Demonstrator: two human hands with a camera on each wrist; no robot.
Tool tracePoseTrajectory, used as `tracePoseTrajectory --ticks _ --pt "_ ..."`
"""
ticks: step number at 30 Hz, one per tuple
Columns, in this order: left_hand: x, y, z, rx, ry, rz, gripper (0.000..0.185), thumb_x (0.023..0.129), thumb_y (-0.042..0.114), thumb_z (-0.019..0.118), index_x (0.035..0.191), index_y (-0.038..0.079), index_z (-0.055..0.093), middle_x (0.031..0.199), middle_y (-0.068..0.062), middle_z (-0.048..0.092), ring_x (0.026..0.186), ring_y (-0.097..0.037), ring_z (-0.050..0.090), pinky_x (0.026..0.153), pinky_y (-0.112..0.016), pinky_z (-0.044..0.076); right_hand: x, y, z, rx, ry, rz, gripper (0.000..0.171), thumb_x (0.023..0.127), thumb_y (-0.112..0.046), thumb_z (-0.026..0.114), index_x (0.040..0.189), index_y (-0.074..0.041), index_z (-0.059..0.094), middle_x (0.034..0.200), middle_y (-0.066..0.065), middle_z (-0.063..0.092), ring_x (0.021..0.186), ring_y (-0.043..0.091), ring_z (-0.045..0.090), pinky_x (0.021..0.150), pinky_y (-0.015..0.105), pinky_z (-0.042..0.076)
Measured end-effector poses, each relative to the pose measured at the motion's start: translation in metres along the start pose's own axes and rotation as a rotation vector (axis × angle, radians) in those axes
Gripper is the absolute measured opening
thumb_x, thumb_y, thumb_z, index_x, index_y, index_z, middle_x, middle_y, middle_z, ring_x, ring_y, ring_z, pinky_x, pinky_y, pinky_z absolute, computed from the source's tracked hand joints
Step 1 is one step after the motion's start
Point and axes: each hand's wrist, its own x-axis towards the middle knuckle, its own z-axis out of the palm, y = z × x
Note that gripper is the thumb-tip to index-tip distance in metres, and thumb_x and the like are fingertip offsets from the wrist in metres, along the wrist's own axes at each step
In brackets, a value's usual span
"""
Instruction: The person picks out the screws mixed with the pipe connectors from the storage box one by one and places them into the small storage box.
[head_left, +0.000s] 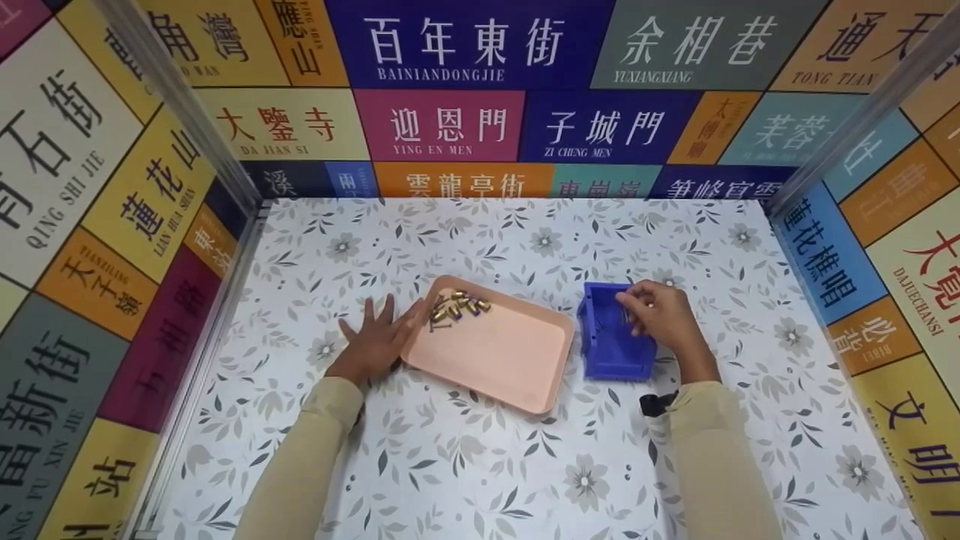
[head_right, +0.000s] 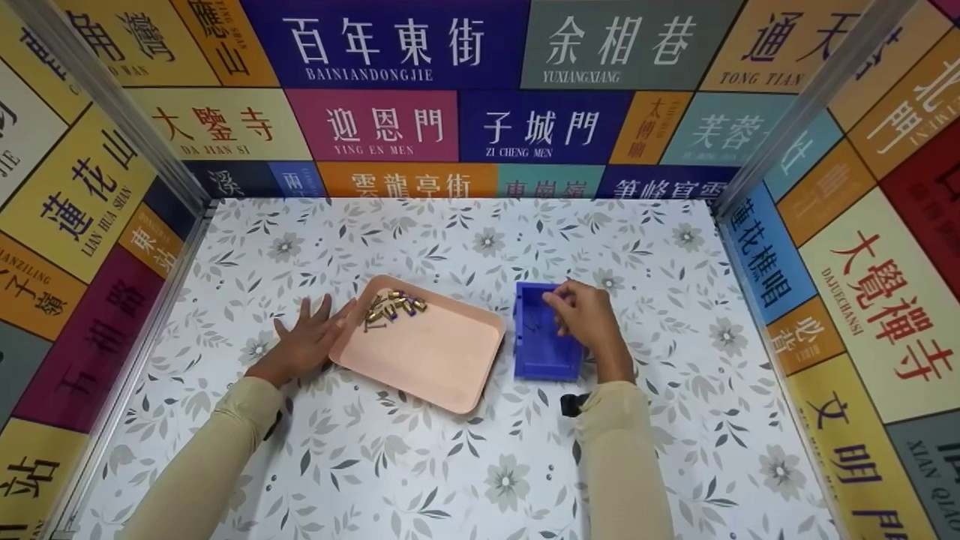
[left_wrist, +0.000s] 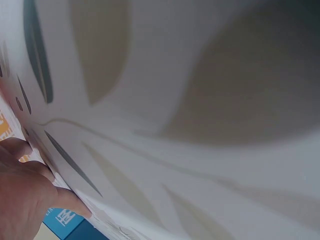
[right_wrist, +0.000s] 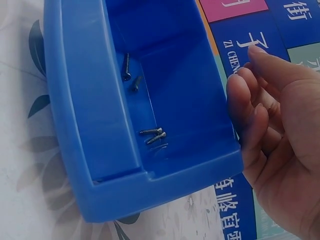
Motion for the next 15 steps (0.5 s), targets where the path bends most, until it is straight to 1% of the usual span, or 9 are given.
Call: tracePoseTrajectory --ticks 5,8,13,15 --pt "-0.001 -0.002 -0.001 0.004 -0.001 0.025 0.06 0.101 0.073 0.008 0.158 0.056 0.006 0.173 -0.007 -0.004 0.155 -0.045 -0.02 0.104 -0.084 -0.02 0.001 -0.003 0.003 0.009 0.01 -0.028 0.035 0.097 -0.044 0.069 0.099 -0.009 0.07 0.069 0.013 0.069 0.05 0.02 0.065 0.047 0.03 0.055" --pt "-0.001 -0.002 -0.001 0.013 0.001 0.037 0.058 0.102 0.072 0.008 0.158 0.057 0.006 0.173 -0.008 -0.003 0.155 -0.046 -0.019 0.104 -0.084 -0.019 0.002 -0.007 0.007 0.034 0.027 -0.045 0.035 0.097 -0.043 0.069 0.099 -0.009 0.07 0.068 0.013 0.069 0.05 0.02 0.066 0.048 0.03 0.056" --pt "0.0 0.0 0.0 0.005 -0.004 0.01 0.061 0.1 0.075 0.009 0.159 0.056 0.007 0.173 -0.006 -0.004 0.155 -0.044 -0.02 0.105 -0.083 -0.02 0.005 -0.017 0.018 0.107 0.089 -0.082 0.029 0.097 -0.036 0.072 0.1 -0.006 0.072 0.068 0.014 0.069 0.05 0.016 0.066 0.047 0.027 0.055" --pt "0.001 0.0 0.0 0.006 -0.007 0.0 0.063 0.1 0.075 0.008 0.159 0.055 0.008 0.173 -0.006 -0.004 0.155 -0.043 -0.021 0.105 -0.083 -0.02 0.007 -0.022 0.025 0.129 0.118 -0.115 0.026 0.096 -0.031 0.073 0.1 -0.005 0.073 0.069 0.016 0.07 0.05 0.017 0.066 0.047 0.024 0.054"
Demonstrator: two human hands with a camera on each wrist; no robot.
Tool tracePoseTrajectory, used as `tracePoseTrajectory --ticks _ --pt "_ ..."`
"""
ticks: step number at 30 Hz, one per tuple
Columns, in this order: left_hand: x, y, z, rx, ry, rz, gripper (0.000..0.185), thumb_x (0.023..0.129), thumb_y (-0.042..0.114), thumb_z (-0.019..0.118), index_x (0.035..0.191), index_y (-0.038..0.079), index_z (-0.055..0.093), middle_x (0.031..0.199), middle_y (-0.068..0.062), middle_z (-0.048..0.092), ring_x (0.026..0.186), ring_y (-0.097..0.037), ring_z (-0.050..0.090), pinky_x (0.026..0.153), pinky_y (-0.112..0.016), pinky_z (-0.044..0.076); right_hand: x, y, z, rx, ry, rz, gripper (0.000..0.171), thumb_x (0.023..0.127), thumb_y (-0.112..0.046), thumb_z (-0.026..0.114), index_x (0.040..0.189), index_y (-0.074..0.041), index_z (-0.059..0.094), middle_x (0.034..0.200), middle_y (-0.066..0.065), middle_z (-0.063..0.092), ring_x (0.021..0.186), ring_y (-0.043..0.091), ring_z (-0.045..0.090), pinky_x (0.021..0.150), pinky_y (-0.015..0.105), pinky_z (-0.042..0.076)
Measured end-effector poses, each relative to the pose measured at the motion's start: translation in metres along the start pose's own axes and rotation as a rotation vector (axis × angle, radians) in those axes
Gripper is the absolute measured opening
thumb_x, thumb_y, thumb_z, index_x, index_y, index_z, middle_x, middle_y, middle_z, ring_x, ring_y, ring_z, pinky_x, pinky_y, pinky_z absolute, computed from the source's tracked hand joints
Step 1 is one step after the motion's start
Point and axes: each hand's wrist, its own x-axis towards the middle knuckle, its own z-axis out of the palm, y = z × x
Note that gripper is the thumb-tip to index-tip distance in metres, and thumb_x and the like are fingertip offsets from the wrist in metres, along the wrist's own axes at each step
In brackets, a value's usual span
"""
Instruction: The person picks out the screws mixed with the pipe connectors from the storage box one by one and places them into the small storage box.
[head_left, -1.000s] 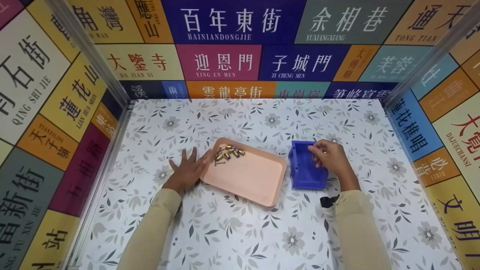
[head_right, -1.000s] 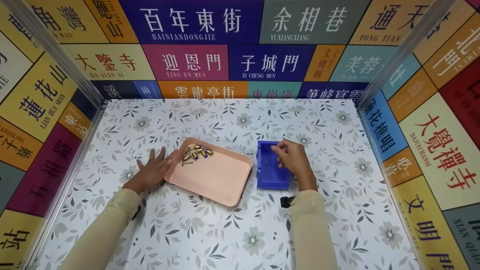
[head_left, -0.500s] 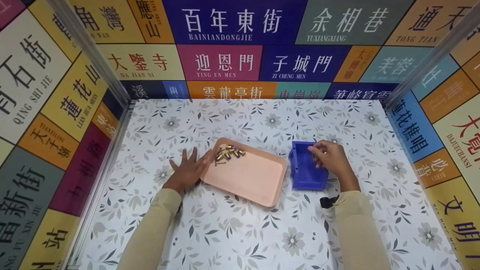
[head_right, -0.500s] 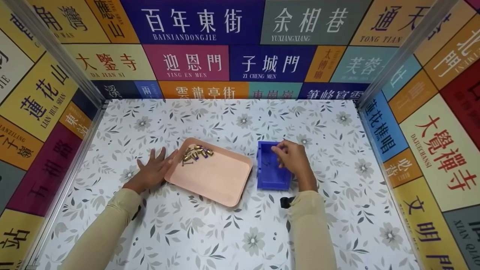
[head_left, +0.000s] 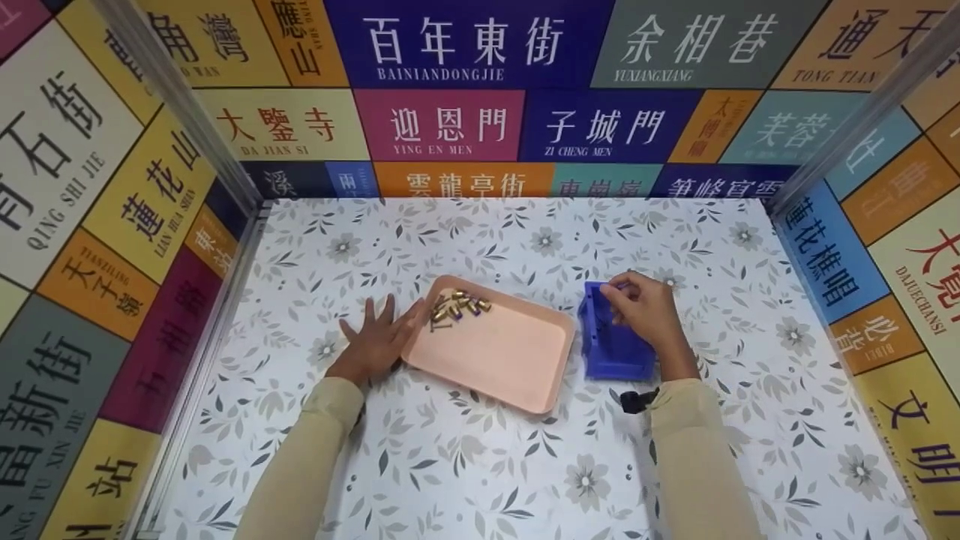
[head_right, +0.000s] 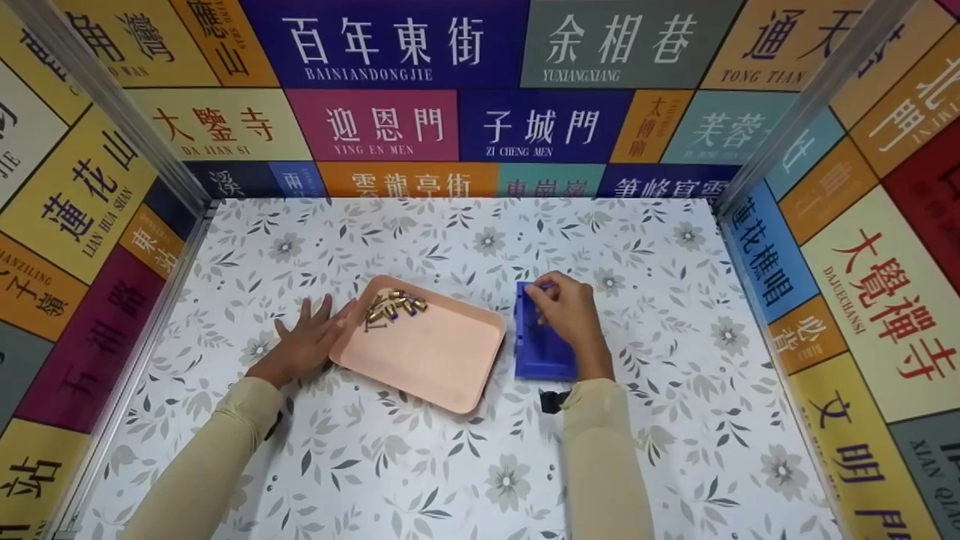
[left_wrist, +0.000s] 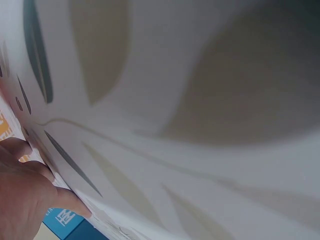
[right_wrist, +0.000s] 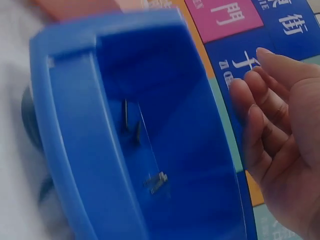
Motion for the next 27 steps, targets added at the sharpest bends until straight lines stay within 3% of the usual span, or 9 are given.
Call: tracePoseTrajectory --ticks 7,18,27 --pt "0.0 0.001 0.0 0.009 0.002 -0.006 0.063 0.1 0.075 0.008 0.159 0.054 0.008 0.173 -0.006 -0.004 0.155 -0.043 -0.02 0.105 -0.083 -0.02 0.009 -0.018 0.034 0.051 0.027 -0.123 0.016 0.094 -0.021 0.076 0.093 -0.005 0.077 0.067 0.018 0.071 0.051 0.033 0.065 0.046 0.017 0.048" --pt "-0.001 0.003 -0.001 0.01 0.008 0.005 0.063 0.101 0.074 0.01 0.16 0.053 0.01 0.173 -0.007 -0.003 0.155 -0.046 -0.017 0.105 -0.085 -0.018 0.024 -0.045 0.095 0.063 -0.032 -0.267 0.019 0.096 -0.027 0.073 0.093 -0.009 0.079 0.062 0.003 0.069 0.047 0.02 0.063 0.048 0.022 0.049" --pt "-0.001 0.0 -0.001 0.027 0.006 0.017 0.061 0.101 0.073 0.008 0.16 0.054 0.006 0.173 -0.007 -0.002 0.155 -0.047 -0.016 0.104 -0.086 -0.016 0.037 -0.055 0.134 -0.024 -0.077 -0.345 0.022 0.098 -0.031 0.071 0.091 -0.011 0.079 0.061 -0.002 0.067 0.046 0.004 0.056 0.048 0.024 0.047"
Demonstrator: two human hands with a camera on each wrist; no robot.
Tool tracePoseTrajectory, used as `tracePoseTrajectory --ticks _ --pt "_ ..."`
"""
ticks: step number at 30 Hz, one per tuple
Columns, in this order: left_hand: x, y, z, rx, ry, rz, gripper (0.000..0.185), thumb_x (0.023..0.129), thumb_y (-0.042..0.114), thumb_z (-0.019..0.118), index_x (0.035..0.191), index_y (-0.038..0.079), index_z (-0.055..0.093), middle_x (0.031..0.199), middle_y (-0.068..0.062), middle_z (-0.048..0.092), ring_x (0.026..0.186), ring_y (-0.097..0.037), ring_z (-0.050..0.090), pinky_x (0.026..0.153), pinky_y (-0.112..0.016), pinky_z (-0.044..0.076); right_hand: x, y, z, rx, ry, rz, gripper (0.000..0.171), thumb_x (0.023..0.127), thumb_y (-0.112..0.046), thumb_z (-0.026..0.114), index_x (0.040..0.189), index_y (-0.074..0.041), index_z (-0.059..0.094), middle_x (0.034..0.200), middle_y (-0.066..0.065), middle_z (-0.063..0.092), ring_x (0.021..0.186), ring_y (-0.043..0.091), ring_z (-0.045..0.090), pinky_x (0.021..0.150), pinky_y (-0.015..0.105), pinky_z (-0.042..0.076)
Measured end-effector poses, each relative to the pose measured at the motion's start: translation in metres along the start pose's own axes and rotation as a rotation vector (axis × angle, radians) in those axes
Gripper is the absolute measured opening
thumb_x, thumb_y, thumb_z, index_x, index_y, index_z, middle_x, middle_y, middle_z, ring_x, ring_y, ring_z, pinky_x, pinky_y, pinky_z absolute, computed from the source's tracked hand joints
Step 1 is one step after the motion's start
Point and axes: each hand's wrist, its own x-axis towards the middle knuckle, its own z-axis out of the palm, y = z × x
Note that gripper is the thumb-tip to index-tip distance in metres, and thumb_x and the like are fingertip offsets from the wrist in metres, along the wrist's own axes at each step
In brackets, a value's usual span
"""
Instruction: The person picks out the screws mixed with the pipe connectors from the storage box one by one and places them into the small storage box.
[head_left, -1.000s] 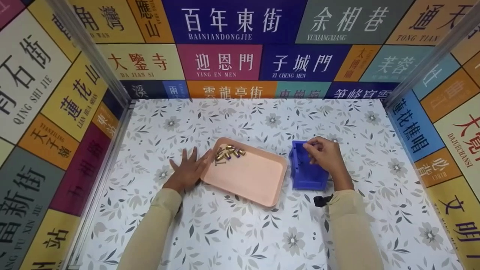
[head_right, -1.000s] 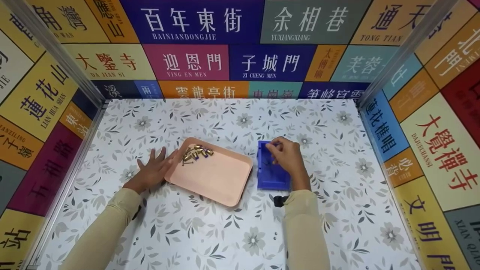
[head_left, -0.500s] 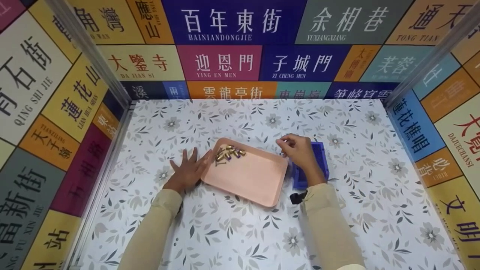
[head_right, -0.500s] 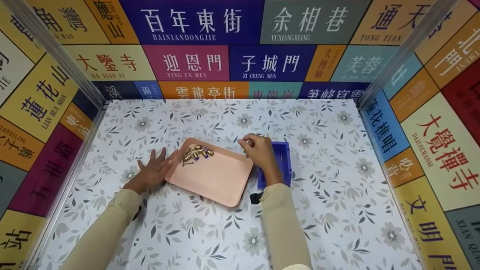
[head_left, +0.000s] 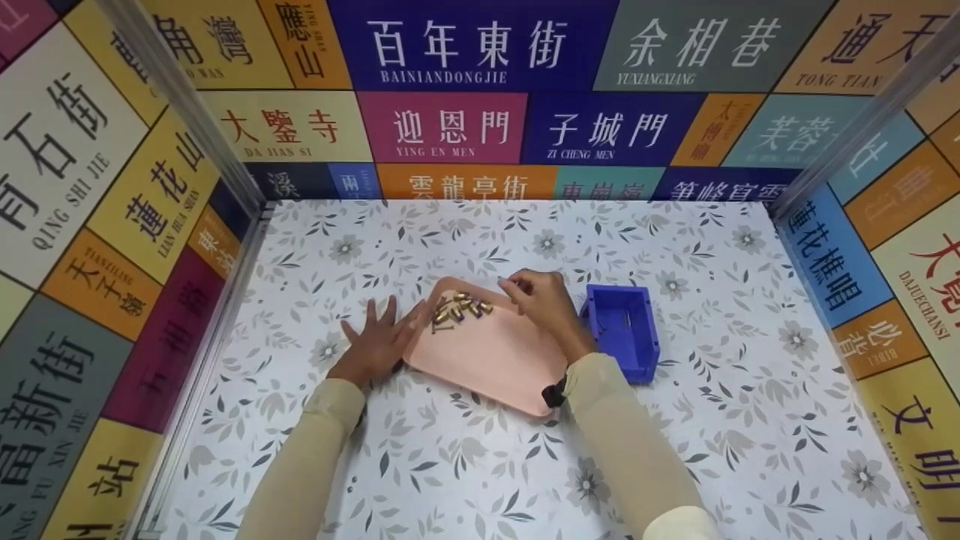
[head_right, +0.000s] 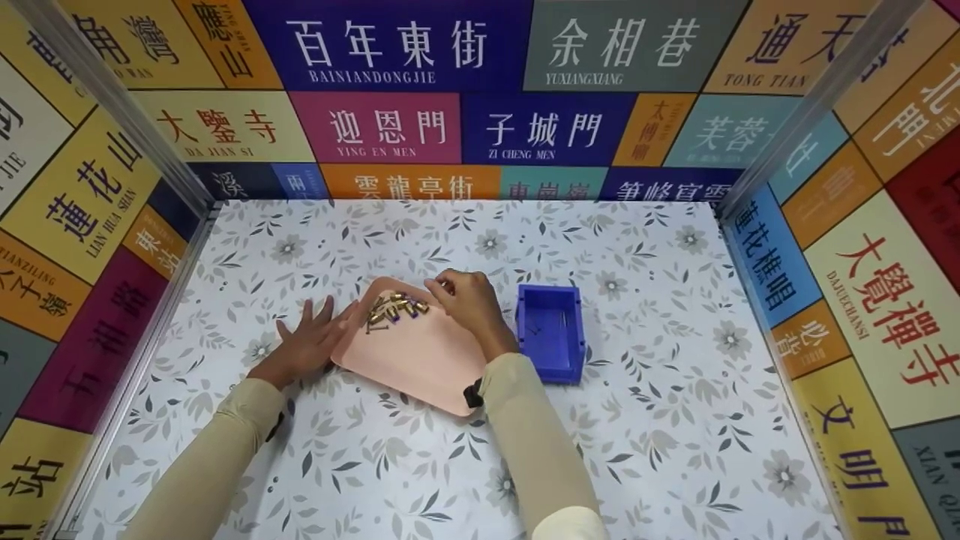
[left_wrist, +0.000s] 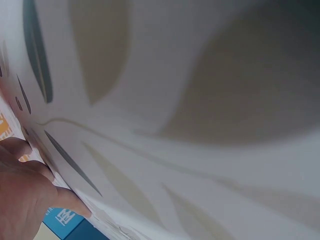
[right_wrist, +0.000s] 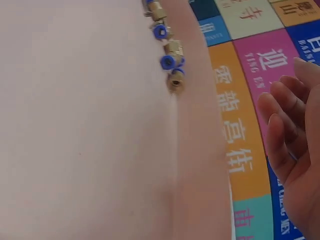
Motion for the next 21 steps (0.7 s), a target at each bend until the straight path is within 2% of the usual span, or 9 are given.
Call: tracePoseTrajectory --ticks 5,11,15,21 --pt "0.0 0.001 -0.001 0.002 -0.001 -0.012 0.061 0.1 0.074 0.006 0.159 0.056 0.006 0.173 -0.006 -0.003 0.155 -0.045 -0.018 0.104 -0.085 -0.018 0.006 0.001 0.016 -0.048 -0.051 0.009 0.026 0.1 -0.032 0.068 0.094 -0.01 0.08 0.061 0.001 0.067 0.044 0.004 0.055 0.047 0.023 0.045" --pt "0.0 0.001 0.001 -0.012 0.005 -0.011 0.06 0.1 0.074 0.007 0.158 0.057 0.006 0.173 -0.005 -0.004 0.155 -0.044 -0.019 0.104 -0.084 -0.02 0.008 0.002 0.032 -0.131 -0.139 0.077 0.019 0.1 -0.023 0.068 0.096 -0.009 0.079 0.069 0.002 0.073 0.046 0.005 0.059 0.05 0.024 0.049" --pt "0.0 -0.001 0.002 -0.017 0.002 -0.003 0.057 0.102 0.072 0.007 0.157 0.06 0.004 0.173 -0.005 -0.004 0.155 -0.044 -0.02 0.103 -0.084 -0.02 0.009 0.003 0.042 -0.203 -0.151 0.073 0.018 0.1 -0.021 0.067 0.095 -0.009 0.079 0.069 0.002 0.074 0.048 0.007 0.062 0.057 0.027 0.054" --pt "0.0 -0.001 0.001 -0.015 0.006 0.013 0.057 0.102 0.072 0.008 0.157 0.058 0.005 0.173 -0.007 -0.003 0.155 -0.045 -0.019 0.103 -0.085 -0.019 0.009 0.008 0.053 -0.283 -0.153 0.066 0.025 0.101 -0.027 0.066 0.088 -0.011 0.08 0.061 0.0 0.07 0.048 0.007 0.06 0.062 0.031 0.057"
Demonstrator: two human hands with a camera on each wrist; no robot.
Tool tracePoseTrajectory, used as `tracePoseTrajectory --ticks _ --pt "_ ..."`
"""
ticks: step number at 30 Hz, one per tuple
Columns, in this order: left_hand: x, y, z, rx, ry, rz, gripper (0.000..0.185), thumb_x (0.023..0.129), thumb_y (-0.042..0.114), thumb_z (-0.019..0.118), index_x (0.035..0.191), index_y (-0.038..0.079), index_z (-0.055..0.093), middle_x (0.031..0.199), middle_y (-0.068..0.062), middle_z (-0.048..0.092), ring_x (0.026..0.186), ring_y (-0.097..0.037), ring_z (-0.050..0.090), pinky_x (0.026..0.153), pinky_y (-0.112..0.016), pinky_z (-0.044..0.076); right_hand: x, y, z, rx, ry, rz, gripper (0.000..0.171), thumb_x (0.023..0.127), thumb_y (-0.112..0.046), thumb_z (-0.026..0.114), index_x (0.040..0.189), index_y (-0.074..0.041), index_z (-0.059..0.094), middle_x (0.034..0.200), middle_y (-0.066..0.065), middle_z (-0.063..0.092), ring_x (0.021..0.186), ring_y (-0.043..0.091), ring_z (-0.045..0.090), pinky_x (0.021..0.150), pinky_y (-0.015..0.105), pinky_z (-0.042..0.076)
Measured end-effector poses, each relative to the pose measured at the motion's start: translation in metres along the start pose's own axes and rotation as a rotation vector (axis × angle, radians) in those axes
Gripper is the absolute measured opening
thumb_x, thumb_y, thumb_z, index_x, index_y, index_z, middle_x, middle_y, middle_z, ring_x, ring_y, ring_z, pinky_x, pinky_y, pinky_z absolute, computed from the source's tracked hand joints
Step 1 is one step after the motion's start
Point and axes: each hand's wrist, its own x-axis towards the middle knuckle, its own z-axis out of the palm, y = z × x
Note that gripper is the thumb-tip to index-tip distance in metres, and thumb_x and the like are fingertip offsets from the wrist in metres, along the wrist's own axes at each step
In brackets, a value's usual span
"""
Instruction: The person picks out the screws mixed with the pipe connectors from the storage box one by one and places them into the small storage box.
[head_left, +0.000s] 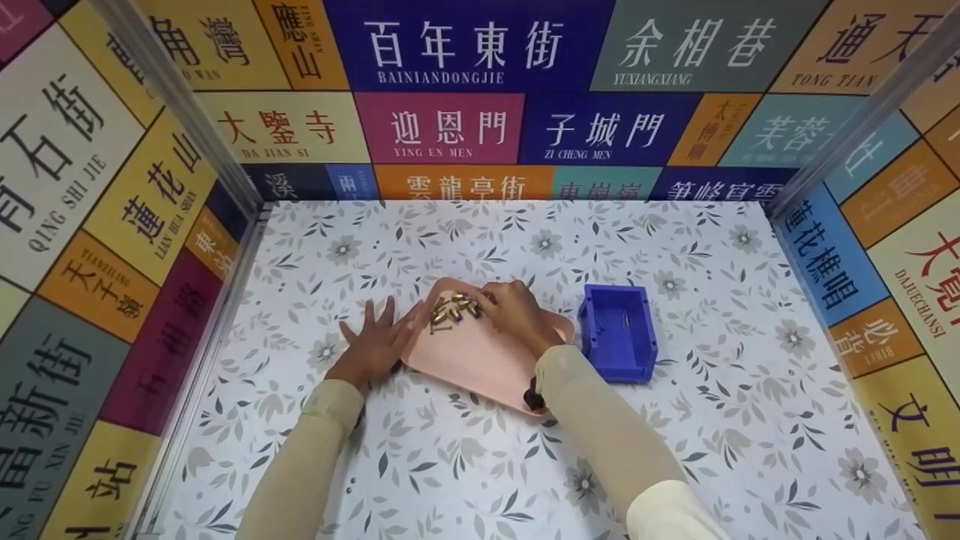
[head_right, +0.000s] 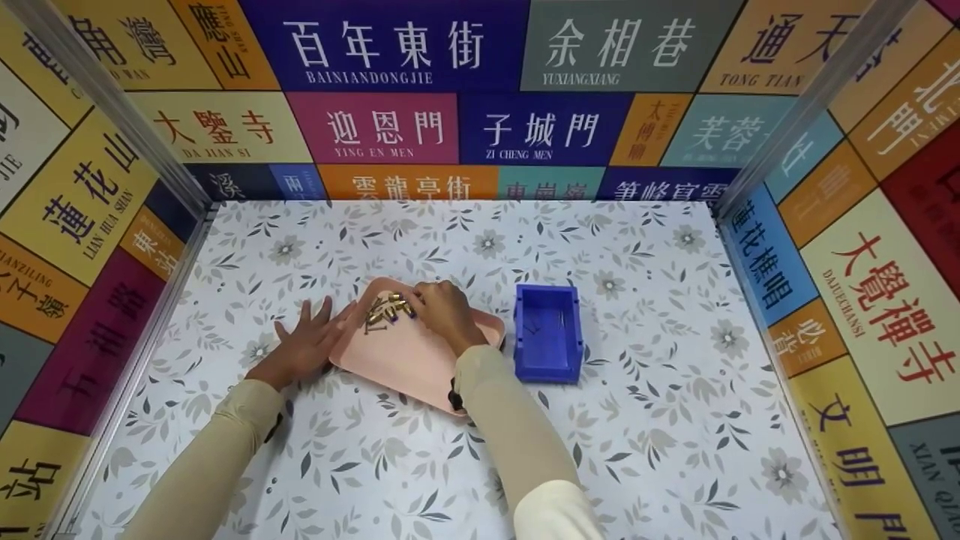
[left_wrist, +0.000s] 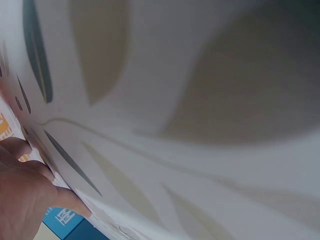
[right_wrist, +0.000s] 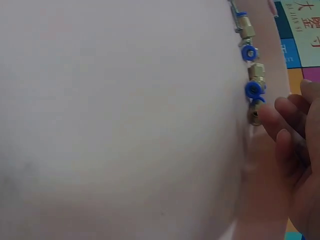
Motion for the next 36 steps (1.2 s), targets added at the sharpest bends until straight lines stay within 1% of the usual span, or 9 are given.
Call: tracePoseTrajectory --ticks 4,7,10,13,19,23,27,30,36 --pt "0.0 0.0 -0.001 0.01 -0.003 -0.001 0.057 0.102 0.072 0.008 0.157 0.059 0.004 0.173 -0.007 -0.003 0.155 -0.045 -0.018 0.104 -0.085 -0.018 0.001 0.0 0.006 -0.044 -0.008 0.009 0.025 0.102 -0.028 0.064 0.093 -0.013 0.082 0.064 0.0 0.072 0.046 0.007 0.06 0.068 0.033 0.059" --pt "0.0 0.001 -0.001 0.013 -0.008 -0.015 0.058 0.101 0.074 0.008 0.157 0.059 0.005 0.173 -0.006 -0.003 0.155 -0.045 -0.018 0.104 -0.085 -0.017 0.002 -0.002 0.008 -0.059 -0.051 0.041 0.024 0.103 -0.029 0.063 0.103 -0.013 0.081 0.069 0.001 0.073 0.044 0.007 0.06 0.064 0.032 0.058" --pt "0.0 0.002 -0.001 0.014 -0.012 -0.02 0.06 0.1 0.074 0.007 0.158 0.057 0.006 0.173 -0.006 -0.003 0.155 -0.046 -0.018 0.104 -0.085 -0.018 0.003 -0.005 0.007 -0.083 -0.093 0.071 0.026 0.104 -0.031 0.062 0.108 -0.014 0.08 0.072 0.0 0.074 0.049 0.007 0.061 0.062 0.031 0.057" --pt "0.0 0.002 -0.001 0.008 -0.01 -0.026 0.06 0.1 0.074 0.007 0.158 0.057 0.006 0.173 -0.005 -0.003 0.155 -0.045 -0.018 0.104 -0.084 -0.019 0.003 -0.007 0.008 -0.097 -0.111 0.086 0.027 0.105 -0.03 0.059 0.099 -0.014 0.08 0.073 0.0 0.073 0.057 0.01 0.062 0.063 0.031 0.055" --pt "0.0 0.001 -0.001 -0.004 -0.012 -0.027 0.06 0.1 0.075 0.008 0.158 0.058 0.006 0.173 -0.004 -0.004 0.155 -0.044 -0.019 0.104 -0.084 -0.019 0.002 -0.006 0.013 -0.081 -0.108 0.135 0.038 0.107 -0.031 0.054 0.078 -0.015 0.072 0.062 -0.001 0.067 0.055 0.014 0.062 0.055 0.032 0.052" --pt "0.0 0.001 -0.002 -0.005 -0.008 -0.029 0.061 0.1 0.076 0.008 0.157 0.058 0.006 0.173 -0.004 -0.004 0.155 -0.044 -0.019 0.105 -0.084 -0.019 0.003 -0.007 0.014 -0.095 -0.092 0.142 0.035 0.105 -0.027 0.058 0.075 -0.015 0.071 0.064 -0.001 0.066 0.061 0.014 0.06 0.056 0.033 0.049" --pt "0.0 0.002 -0.002 -0.004 -0.005 -0.027 0.06 0.1 0.075 0.008 0.157 0.058 0.006 0.173 -0.005 -0.004 0.156 -0.044 -0.018 0.105 -0.084 -0.018 0.003 -0.007 0.012 -0.099 -0.112 0.136 0.035 0.101 -0.022 0.063 0.067 -0.014 0.066 0.065 0.0 0.064 0.062 0.016 0.057 0.057 0.032 0.045" --pt "0.0 0.002 -0.002 0.002 0.001 -0.016 0.059 0.101 0.074 0.009 0.158 0.057 0.007 0.173 -0.006 -0.003 0.156 -0.044 -0.018 0.105 -0.084 -0.018 0.004 -0.008 0.009 -0.076 -0.136 0.14 0.034 0.098 -0.022 0.065 0.065 -0.016 0.068 0.066 -0.001 0.065 0.062 0.017 0.056 0.058 0.032 0.044" --pt "-0.001 0.0 -0.001 0.016 0.016 0.004 0.059 0.103 0.071 0.009 0.16 0.054 0.009 0.173 -0.008 -0.001 0.156 -0.045 -0.015 0.105 -0.085 -0.015 0.004 -0.01 0.008 -0.065 -0.188 0.17 0.025 0.095 -0.023 0.068 0.072 -0.019 0.076 0.074 -0.003 0.072 0.066 0.018 0.061 0.062 0.035 0.049"
